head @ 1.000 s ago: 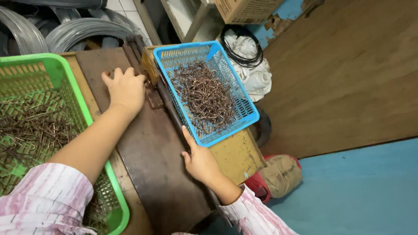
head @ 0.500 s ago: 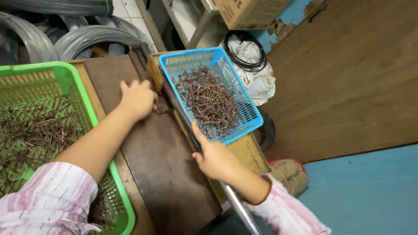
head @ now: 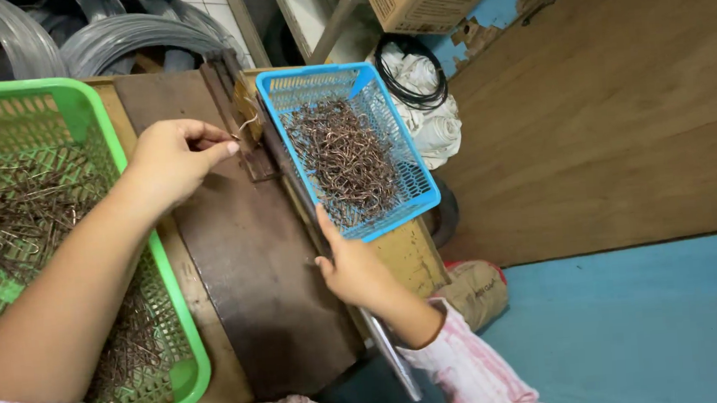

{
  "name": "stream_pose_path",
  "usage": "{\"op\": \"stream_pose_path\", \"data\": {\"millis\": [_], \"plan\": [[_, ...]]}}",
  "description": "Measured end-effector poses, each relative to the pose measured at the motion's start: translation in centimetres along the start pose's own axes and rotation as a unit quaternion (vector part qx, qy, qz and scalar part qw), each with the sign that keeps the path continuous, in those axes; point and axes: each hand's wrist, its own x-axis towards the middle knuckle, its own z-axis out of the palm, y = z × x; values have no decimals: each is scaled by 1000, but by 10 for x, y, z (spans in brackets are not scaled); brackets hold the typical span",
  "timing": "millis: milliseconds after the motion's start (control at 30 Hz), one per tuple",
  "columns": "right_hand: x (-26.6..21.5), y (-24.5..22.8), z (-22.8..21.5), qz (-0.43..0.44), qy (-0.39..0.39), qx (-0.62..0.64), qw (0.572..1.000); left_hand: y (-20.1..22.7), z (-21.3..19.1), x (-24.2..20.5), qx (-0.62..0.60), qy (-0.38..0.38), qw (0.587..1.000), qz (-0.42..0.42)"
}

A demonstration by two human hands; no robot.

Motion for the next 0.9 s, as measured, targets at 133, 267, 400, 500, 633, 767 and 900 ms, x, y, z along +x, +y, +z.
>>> {"op": "stream_pose_path", "data": {"millis": [133,267,400,500,633,767,900], "plan": [[11,15,32,-4,17,57,998,-10,15,5,-104,4,995,3],[21,25,48,-11,44,76,996,-20,28,14,-150,0,988,35],[32,38,63,-17,48,87,995,-18,31,11,-190,-5,980,54],[40,48,75,-1,65,75,995,-18,31,7,-187,-22,981,39],[44,51,79,0,75,68,995,-21,20,10,-97,-22,994,40],[66,74,109,-39,134,28,990,31,-25,-7,486,-205,847,-72],[64,69,107,-22,117,27,993,-3,-18,4,572,-303,746,-155]]}}
